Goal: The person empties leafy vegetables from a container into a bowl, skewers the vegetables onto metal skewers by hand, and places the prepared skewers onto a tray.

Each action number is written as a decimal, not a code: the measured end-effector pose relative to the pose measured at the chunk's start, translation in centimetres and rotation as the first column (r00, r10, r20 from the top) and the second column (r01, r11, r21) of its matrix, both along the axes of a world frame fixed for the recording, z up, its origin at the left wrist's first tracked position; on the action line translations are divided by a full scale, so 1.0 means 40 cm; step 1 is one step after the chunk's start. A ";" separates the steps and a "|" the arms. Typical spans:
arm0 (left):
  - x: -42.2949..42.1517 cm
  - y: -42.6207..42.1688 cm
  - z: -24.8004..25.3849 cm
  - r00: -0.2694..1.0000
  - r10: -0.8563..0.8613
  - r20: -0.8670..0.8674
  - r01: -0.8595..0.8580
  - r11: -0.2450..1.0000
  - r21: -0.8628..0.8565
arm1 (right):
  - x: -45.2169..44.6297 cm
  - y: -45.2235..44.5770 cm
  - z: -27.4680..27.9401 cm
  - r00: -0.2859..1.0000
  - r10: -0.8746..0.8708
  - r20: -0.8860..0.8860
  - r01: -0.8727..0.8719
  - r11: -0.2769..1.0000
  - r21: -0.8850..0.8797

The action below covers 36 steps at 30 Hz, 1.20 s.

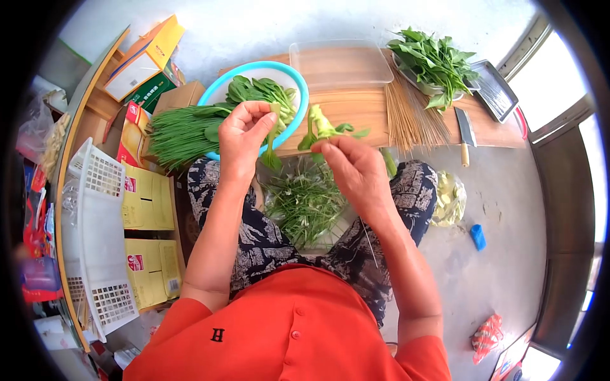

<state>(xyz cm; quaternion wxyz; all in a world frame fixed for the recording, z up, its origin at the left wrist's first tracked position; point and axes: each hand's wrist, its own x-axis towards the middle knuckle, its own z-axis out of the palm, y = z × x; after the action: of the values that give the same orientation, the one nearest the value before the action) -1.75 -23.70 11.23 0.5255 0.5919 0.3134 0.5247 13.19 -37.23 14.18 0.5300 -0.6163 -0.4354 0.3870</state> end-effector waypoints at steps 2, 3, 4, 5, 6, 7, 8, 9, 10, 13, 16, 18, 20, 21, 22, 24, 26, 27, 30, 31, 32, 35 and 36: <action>-0.001 0.009 0.006 1.000 0.012 0.003 -0.012 1.000 0.000 | -0.012 -0.022 0.004 0.995 0.081 0.054 -0.082 0.996 0.021; 0.004 0.013 0.008 1.000 0.020 0.009 -0.020 1.000 -0.006 | -0.022 -0.031 0.013 0.994 0.101 0.037 -0.101 0.995 0.006; 0.007 0.012 0.010 1.000 0.013 0.009 -0.013 1.000 -0.003 | -0.024 -0.039 0.035 0.992 0.122 0.028 -0.121 0.991 -0.053; 0.010 0.008 0.013 1.000 0.016 -0.010 -0.016 1.000 0.002 | -0.031 -0.042 0.036 0.991 0.127 0.032 -0.126 0.991 -0.049; 0.012 0.005 0.017 0.999 0.021 -0.030 -0.021 1.000 0.009 | -0.035 -0.045 0.036 0.990 0.134 0.037 -0.132 0.990 -0.045; 0.016 0.002 0.020 0.999 0.033 -0.029 -0.032 0.999 0.025 | -0.034 -0.046 0.035 0.987 0.146 0.069 -0.142 0.989 -0.049; 0.018 0.003 0.021 0.999 0.032 -0.029 -0.031 0.999 0.026 | -0.036 -0.045 0.035 0.987 0.144 0.069 -0.141 0.989 -0.048; 0.019 0.003 0.021 0.999 0.047 -0.012 -0.047 0.998 0.047 | -0.038 -0.043 0.034 0.987 0.142 0.076 -0.139 0.989 -0.042; 0.019 0.002 0.020 0.998 0.062 0.005 -0.062 0.996 0.066 | -0.040 -0.044 0.032 0.987 0.138 0.083 -0.136 0.990 -0.036; 0.016 -0.004 0.024 0.999 0.035 0.001 -0.035 0.998 0.052 | -0.040 -0.043 0.031 0.986 0.132 0.103 -0.129 0.991 -0.032; 0.017 -0.001 0.022 1.000 0.026 0.009 -0.027 0.998 0.057 | -0.039 -0.041 0.030 0.983 0.134 0.123 -0.129 0.991 -0.044; 0.013 -0.004 0.024 1.000 0.023 -0.001 -0.023 0.998 0.054 | -0.038 -0.040 0.029 0.982 0.138 0.128 -0.133 0.990 -0.046; 0.015 -0.008 0.027 1.000 0.016 -0.005 -0.016 0.998 0.053 | -0.035 -0.041 0.028 0.981 0.138 0.139 -0.133 0.990 -0.047; 0.015 -0.010 0.028 1.000 0.019 -0.009 -0.019 0.999 0.047 | -0.037 -0.041 0.027 0.983 0.137 0.122 -0.133 0.990 -0.041; 0.014 -0.011 0.030 1.000 0.024 -0.014 -0.024 0.999 0.043 | -0.039 -0.041 0.028 0.985 0.138 0.105 -0.136 0.990 -0.034; 0.013 -0.012 0.029 1.000 0.020 -0.011 -0.019 0.999 0.040 | -0.040 -0.042 0.030 0.984 0.139 0.110 -0.135 0.990 -0.044; 0.013 -0.010 0.027 1.000 0.015 -0.008 -0.014 0.999 0.036 | -0.040 -0.040 0.031 0.984 0.139 0.115 -0.133 0.989 -0.056; 0.014 -0.010 0.025 1.000 0.001 0.012 -0.002 0.999 0.039 | -0.040 -0.041 0.031 0.984 0.138 0.117 -0.132 0.990 -0.055; 0.012 -0.013 0.026 0.999 -0.011 0.031 0.010 0.999 0.035 | -0.040 -0.041 0.030 0.983 0.142 0.116 -0.136 0.989 -0.064; 0.012 -0.013 0.027 0.999 -0.011 0.031 0.011 0.999 0.030 | -0.040 -0.040 0.029 0.983 0.147 0.114 -0.139 0.988 -0.074; 0.012 -0.013 0.027 0.999 -0.012 0.032 0.011 0.999 0.031 | -0.040 -0.039 0.024 0.983 0.146 0.115 -0.139 0.988 -0.073; 0.014 -0.012 0.025 0.999 0.016 0.036 -0.018 0.998 0.055 | -0.041 -0.037 0.009 0.981 0.154 0.119 -0.154 0.988 -0.013; 0.014 -0.012 0.024 0.999 0.018 0.032 -0.020 0.998 0.054 | -0.041 -0.038 0.009 0.980 0.155 0.124 -0.155 0.988 -0.009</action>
<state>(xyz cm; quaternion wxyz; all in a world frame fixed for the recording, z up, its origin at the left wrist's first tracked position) -1.20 -24.19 12.17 0.5090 0.5947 0.2961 0.5473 11.57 -38.73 14.54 0.4704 -0.6032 -0.5142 0.3878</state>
